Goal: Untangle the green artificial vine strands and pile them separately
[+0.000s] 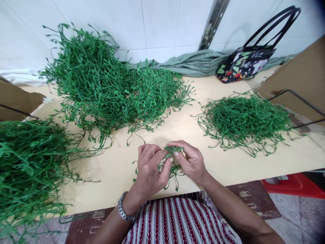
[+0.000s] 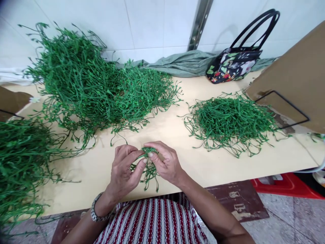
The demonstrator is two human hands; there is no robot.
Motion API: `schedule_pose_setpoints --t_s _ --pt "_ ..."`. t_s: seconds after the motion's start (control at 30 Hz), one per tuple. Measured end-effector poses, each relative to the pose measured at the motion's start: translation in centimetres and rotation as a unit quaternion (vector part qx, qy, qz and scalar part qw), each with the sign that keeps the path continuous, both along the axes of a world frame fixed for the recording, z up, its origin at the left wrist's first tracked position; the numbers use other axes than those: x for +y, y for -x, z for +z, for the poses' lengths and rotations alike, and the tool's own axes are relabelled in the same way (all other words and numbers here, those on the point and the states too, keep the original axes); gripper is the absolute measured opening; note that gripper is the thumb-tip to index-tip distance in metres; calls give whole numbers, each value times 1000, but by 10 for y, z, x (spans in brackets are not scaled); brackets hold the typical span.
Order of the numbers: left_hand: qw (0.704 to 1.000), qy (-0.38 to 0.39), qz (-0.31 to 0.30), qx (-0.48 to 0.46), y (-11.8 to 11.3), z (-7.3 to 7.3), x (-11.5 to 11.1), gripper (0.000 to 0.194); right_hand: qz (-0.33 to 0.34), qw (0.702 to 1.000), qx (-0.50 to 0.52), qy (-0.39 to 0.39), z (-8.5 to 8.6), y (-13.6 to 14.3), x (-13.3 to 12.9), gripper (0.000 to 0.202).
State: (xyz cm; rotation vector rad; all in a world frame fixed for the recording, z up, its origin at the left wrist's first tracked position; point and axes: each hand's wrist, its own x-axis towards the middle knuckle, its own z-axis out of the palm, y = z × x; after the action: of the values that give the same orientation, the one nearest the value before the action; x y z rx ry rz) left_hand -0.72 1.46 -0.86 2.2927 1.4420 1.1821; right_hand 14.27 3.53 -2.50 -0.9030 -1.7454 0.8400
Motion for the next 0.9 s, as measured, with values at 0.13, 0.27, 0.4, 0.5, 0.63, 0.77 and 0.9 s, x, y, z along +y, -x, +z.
schedule_pose_setpoints --t_s 0.13,0.27,0.4,0.5,0.63,0.77,0.9 --pt "999 -3 19 -29 -4 -4 0 12 -33 999 -21 -33 -4 6 -4 23" --pt "998 -34 35 -27 -4 -11 0 13 -38 999 -20 -24 -11 10 -7 27" --pt "998 -42 45 -22 -4 -14 0 14 -5 1000 -1 -20 -14 10 -8 29" --pt "998 -37 53 -25 -5 -14 0 13 22 1000 2 -8 -13 7 -7 30" --pt "997 -43 67 -4 -3 -13 2 7 42 999 -9 -14 -12 5 -6 31" --pt "995 -60 77 -4 -2 -12 3 8 15 998 -26 -58 -12 6 -4 31" --pt "996 -63 62 -3 -3 -10 3 17 -8 996 -36 -85 -11 6 -2 27"
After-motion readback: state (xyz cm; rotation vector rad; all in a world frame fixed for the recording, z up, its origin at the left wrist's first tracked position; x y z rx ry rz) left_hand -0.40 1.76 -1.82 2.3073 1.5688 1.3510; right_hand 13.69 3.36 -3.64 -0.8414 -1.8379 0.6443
